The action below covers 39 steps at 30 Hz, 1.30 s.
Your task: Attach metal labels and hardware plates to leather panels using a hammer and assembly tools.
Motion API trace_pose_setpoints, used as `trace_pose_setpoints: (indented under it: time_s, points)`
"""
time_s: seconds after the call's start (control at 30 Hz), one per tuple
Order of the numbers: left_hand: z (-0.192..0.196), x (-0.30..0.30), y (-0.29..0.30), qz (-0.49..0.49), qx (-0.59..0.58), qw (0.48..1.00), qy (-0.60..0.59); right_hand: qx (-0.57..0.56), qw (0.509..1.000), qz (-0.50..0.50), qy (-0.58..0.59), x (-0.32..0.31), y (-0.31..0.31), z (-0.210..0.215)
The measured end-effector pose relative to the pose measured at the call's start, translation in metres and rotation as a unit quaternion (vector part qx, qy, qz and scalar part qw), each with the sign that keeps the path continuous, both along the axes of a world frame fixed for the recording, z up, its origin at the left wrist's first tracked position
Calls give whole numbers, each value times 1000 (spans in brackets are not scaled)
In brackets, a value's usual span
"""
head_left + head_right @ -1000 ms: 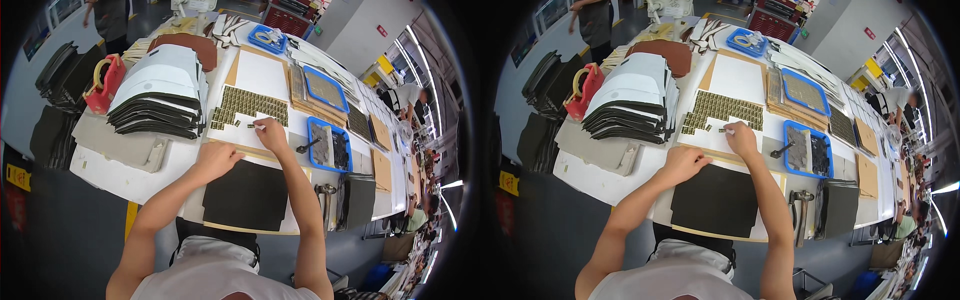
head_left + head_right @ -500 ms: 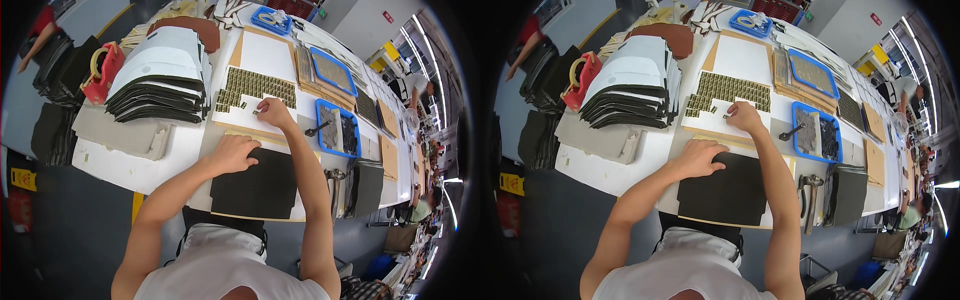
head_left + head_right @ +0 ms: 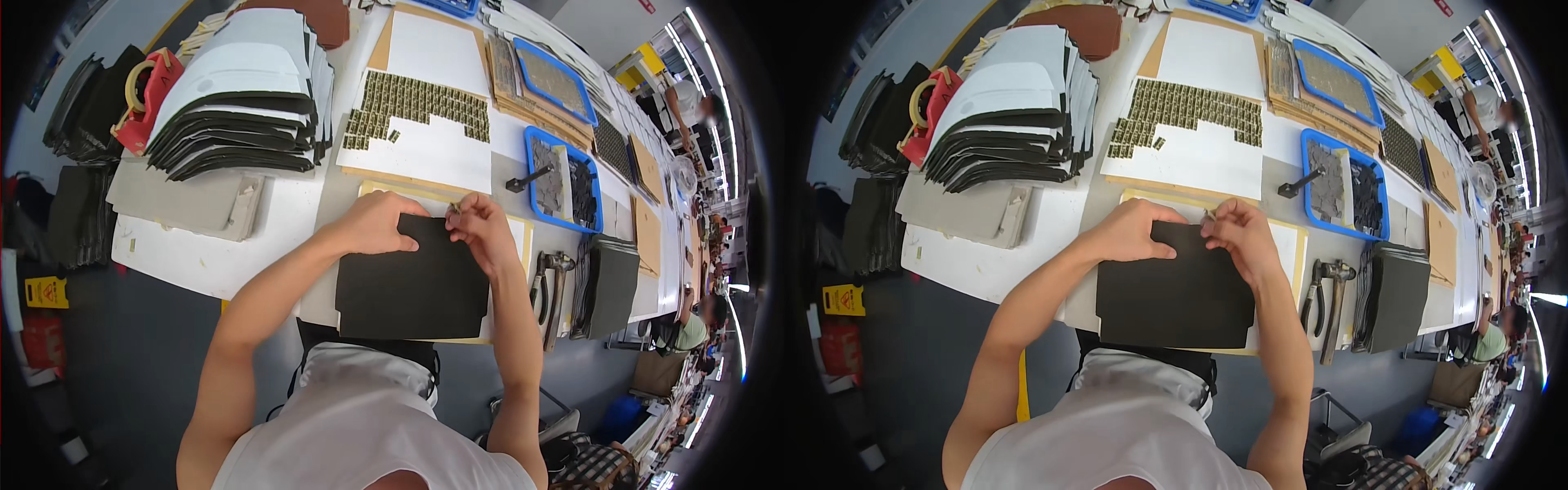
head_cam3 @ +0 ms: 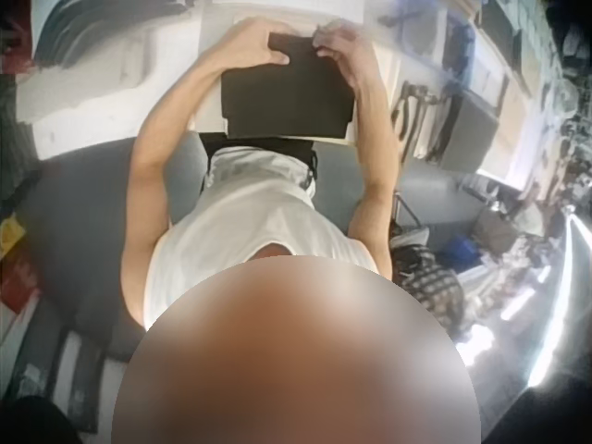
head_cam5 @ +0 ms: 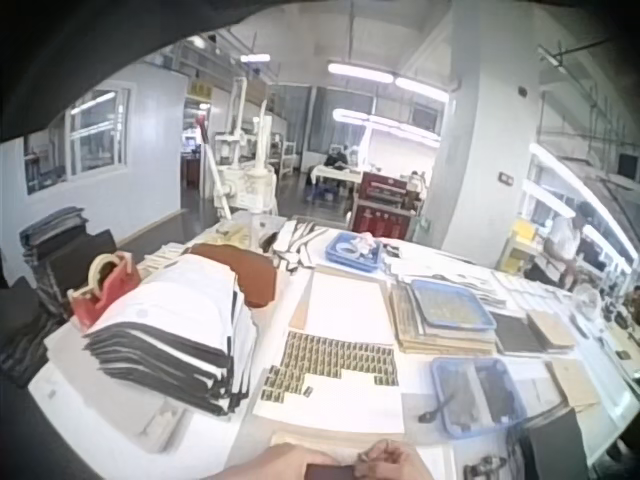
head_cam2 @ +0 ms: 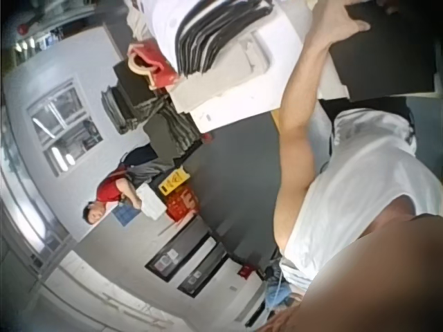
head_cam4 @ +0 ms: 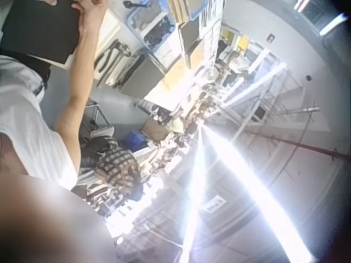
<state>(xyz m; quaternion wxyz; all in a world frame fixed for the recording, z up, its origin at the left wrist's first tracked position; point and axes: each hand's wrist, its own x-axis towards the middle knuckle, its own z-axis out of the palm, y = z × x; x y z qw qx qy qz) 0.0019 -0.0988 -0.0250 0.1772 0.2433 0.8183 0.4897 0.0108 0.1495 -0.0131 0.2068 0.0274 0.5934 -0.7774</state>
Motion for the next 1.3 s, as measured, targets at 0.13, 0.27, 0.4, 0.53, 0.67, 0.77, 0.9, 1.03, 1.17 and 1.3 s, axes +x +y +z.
trace_pose_setpoints:
  time_s: [0.13, 0.27, 0.4, 0.53, 0.67, 0.77, 0.9, 1.03, 1.17, 1.3]
  points:
    - [-8, -2, -1, -9, 6, 1000, -20, 91, 995, -21, 20, 35, -8, 4]
    - [-14, -1, 0, -11, 21, 999, -31, 185, 976, -24, 111, 51, -23, -4]
    - [-7, 0, 0, -10, 30, 998, -59, 221, 967, -18, 127, 55, -23, -21]
    - [5, 0, 2, -8, 7, 995, -100, 225, 959, -33, 171, 55, -28, -22]
    - [1, 0, 2, -12, 1, 994, -107, 217, 964, -44, 146, 55, -29, -20]
    - [-7, 1, 1, -6, 44, 998, -51, 221, 962, -42, 152, 55, -30, -18]
    - [-9, 1, 1, -5, 53, 997, -58, 231, 959, -46, 159, 55, -29, -20]
    - [-8, 0, 1, -8, 62, 996, -59, 231, 959, -51, 155, 55, -29, -19]
    - [-7, 0, 0, -5, 53, 996, -73, 215, 964, -51, 149, 54, -29, -18]
    - [-8, 0, 1, -9, 68, 995, -69, 213, 964, -50, 150, 53, -29, -17]
